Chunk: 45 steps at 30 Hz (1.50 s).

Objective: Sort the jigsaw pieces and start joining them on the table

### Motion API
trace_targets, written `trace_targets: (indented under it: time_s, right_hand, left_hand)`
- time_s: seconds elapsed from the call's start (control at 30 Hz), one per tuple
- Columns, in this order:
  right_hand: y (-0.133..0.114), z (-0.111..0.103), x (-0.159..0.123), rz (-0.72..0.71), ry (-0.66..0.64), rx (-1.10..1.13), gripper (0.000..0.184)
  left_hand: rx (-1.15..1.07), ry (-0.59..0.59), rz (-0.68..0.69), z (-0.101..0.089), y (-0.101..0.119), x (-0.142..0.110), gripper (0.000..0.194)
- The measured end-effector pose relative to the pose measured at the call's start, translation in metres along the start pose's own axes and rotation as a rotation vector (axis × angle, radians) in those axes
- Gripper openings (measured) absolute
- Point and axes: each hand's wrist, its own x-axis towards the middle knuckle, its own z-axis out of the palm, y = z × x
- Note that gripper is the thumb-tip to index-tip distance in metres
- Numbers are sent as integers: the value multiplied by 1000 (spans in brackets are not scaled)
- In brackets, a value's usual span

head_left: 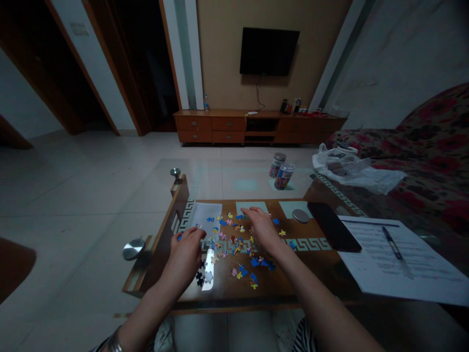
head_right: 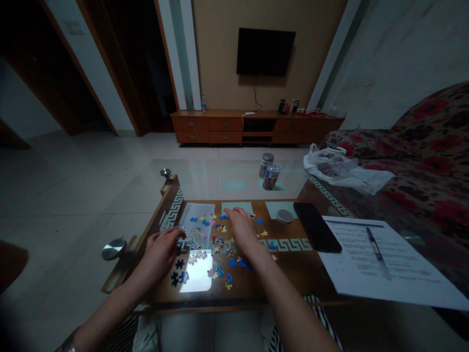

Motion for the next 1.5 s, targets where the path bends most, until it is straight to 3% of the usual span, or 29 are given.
trace_targets:
  time_s: [0.23,0.57,0.7,0.97,1.23,1.37,1.5]
  right_hand:
    - [-12,-1,-1,-55,13,17,64]
    - [11,-24,-30,-93,158,74,53]
    - [23,-30,-45,-134,202,87,42]
    - [29,-47,-56,-107,183,70,40]
    - [40,-58,-63,-52,156,25,37]
    - [46,-69,-68,34,97,-59,35]
    - [46,-83,-75,198,-57,-153,33]
  left_hand:
    - [8,58,-96,-14,-29,-1,38]
    - [80,61,-174,-26,-68,-14,33]
    - [124,19,-148,-23,-69,-17,29]
    - [195,-78,-120,-21,-51,-18,26]
    - [241,-122,-139,-19,-54,-17,23]
    - [260,-135,-126,-16,-59,-18,22]
    - [284,-158,-120,-13,-63,-18,24]
